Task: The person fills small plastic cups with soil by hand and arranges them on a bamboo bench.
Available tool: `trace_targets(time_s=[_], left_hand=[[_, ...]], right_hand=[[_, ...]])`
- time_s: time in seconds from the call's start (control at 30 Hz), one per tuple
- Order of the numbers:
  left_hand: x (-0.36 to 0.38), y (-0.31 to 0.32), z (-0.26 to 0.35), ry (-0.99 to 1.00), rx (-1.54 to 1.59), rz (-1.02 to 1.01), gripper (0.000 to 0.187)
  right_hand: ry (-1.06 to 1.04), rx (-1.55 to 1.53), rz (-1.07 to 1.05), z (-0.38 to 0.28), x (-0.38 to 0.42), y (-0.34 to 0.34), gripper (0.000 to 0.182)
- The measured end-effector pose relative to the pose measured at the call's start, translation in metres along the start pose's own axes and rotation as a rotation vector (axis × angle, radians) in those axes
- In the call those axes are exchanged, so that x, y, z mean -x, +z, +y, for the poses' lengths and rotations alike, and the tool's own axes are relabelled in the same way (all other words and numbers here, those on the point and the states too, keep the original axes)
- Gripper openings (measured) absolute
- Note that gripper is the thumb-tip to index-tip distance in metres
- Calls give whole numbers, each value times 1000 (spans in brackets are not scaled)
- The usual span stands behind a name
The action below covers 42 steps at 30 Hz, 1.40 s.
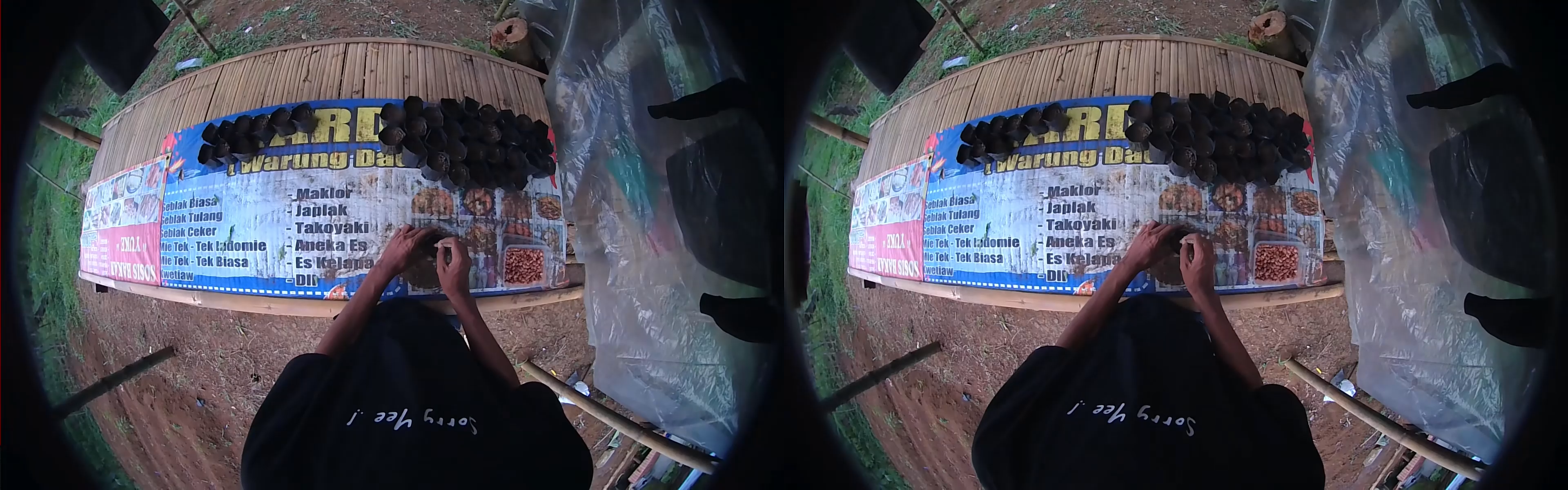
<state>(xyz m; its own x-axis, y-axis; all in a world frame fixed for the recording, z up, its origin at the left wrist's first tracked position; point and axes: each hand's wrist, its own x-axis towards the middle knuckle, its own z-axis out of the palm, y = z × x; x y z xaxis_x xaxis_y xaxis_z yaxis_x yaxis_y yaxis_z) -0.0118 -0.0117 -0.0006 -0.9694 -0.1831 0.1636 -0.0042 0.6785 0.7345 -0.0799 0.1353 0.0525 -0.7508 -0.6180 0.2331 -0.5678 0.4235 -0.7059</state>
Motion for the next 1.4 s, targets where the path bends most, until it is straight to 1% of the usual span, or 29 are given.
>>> trace_targets(time_s=[0.07,0.1,0.2,0.27,0.37,0.47,0.6,0.67,0.73,0.8,0.9,0.93,1.0,1.07,1.1,1.23,1.3,1.4], left_hand=[[-3,-5,2,1,3,-7,58],[-2,-5,3,-1,6,-17,59],[0,-6,7,-11,-31,6,59],[1,-9,10,-21,-39,2,59],[1,-7,7,-31,-41,-4,58],[3,-6,7,-19,-53,6,57],[1,-7,8,-16,-78,23,57],[1,-8,7,-41,-47,-5,57],[2,-8,7,-63,-21,-32,56],[3,-6,7,-30,-40,22,56],[2,-3,2,7,-52,61,56],[2,-3,2,7,-49,61,56],[2,-5,2,-59,-8,-34,56],[2,-7,6,-36,-35,-10,57],[3,-6,6,-20,-59,14,58],[0,-9,7,-20,-49,17,57],[1,-10,9,-55,-14,-41,56],[1,-10,10,-41,-68,-1,55]], right_hand=[[-20,-47,59,-3,-3,-3,12],[-18,-47,56,1,0,0,12],[-72,36,95,5,6,4,12],[-27,1,55,-2,6,2,12],[-13,4,113,-3,0,-2,12],[-35,51,71,1,9,5,11],[-11,18,66,-5,1,-1,11],[-32,6,137,-5,-3,-1,11],[-47,29,104,-4,6,2,11],[-72,50,70,-4,5,2,10],[-16,3,36,-6,-2,-2,11],[-28,12,59,-7,-6,-1,12],[-34,22,83,-3,1,0,12],[-62,22,31,4,8,4,12],[-33,37,-17,1,7,1,11],[-44,-2,12,-3,-4,-3,10],[-47,0,-2,-2,-2,0,10],[-63,25,-32,-3,0,-2,10]])
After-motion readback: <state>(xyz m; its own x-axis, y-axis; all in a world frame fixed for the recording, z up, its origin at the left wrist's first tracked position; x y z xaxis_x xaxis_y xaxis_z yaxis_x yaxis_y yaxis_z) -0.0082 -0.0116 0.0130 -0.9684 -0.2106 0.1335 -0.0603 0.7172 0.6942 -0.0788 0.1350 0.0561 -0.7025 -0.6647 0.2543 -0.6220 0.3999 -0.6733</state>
